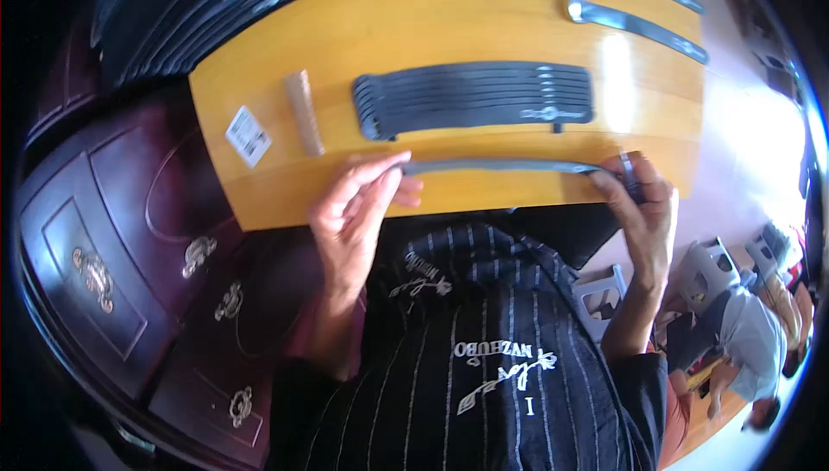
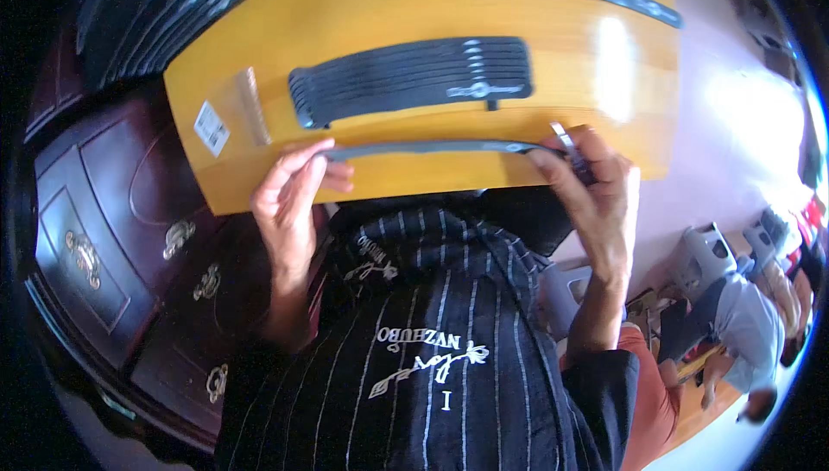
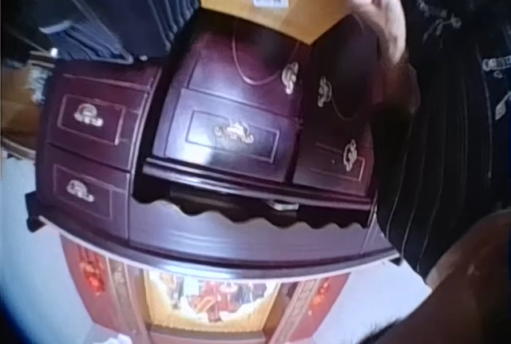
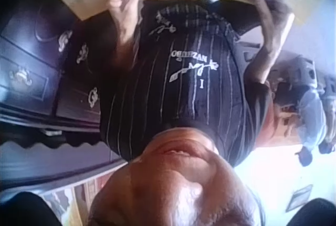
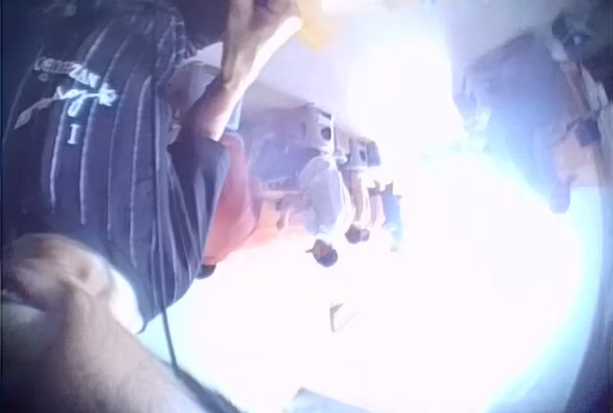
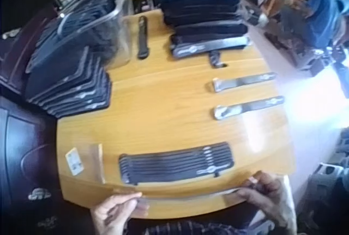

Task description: Assembling black plastic straps by using a small tool to clear holes or insert components.

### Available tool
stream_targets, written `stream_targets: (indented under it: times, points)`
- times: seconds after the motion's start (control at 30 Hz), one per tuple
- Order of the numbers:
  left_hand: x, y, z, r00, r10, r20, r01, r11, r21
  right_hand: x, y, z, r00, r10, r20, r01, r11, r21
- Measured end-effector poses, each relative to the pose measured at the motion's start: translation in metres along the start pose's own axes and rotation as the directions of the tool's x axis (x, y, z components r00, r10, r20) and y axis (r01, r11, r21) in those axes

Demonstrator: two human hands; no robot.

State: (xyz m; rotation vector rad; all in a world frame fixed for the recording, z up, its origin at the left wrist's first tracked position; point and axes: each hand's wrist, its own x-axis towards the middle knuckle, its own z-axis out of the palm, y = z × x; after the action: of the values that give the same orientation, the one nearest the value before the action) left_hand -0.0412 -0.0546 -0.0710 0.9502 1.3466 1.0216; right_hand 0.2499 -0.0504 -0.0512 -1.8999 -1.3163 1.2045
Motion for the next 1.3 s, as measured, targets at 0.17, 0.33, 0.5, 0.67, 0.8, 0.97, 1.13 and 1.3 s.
stream_targets:
  times: [0.17, 0.33, 0.5, 0.67, 0.8, 0.97, 1.13, 1.3]
  points:
    - [0.013, 0.001, -0.004, 0.959, 0.261, -0.111, -0.212, 0.920, 0.329, 0.008, -0.007, 0.002, 0.997, 0.058, 0.052, -0.064, 0.990, 0.127]
    - [0.020, 0.005, 0.000, 0.959, 0.167, -0.231, -0.097, 0.953, 0.287, 0.014, -0.022, 0.002, 0.990, 0.114, 0.081, -0.125, 0.982, 0.141]
    - [0.022, -0.001, -0.001, 0.945, 0.184, -0.271, -0.079, 0.931, 0.356, 0.021, -0.013, 0.006, 0.997, 0.062, 0.037, -0.067, 0.985, 0.159]
    - [0.023, -0.004, -0.001, 0.936, 0.228, -0.269, -0.104, 0.907, 0.409, 0.026, -0.012, 0.003, 0.998, 0.058, 0.004, -0.058, 0.996, 0.072]
    - [0.023, -0.003, -0.002, 0.937, 0.215, -0.277, -0.086, 0.907, 0.413, 0.028, -0.011, 0.010, 0.997, 0.072, -0.035, -0.067, 0.989, 0.132]
    - [0.023, -0.002, 0.000, 0.937, 0.202, -0.285, -0.072, 0.910, 0.409, 0.026, -0.011, 0.010, 0.997, 0.068, -0.048, -0.061, 0.990, 0.130]
    - [0.025, -0.002, 0.001, 0.933, 0.220, -0.284, -0.086, 0.904, 0.418, 0.029, -0.011, 0.010, 0.997, 0.053, -0.059, -0.047, 0.993, 0.104]
    - [0.026, -0.001, 0.004, 0.937, 0.209, -0.278, -0.086, 0.913, 0.399, 0.030, -0.012, 0.008, 0.997, 0.063, -0.045, -0.060, 0.996, 0.071]
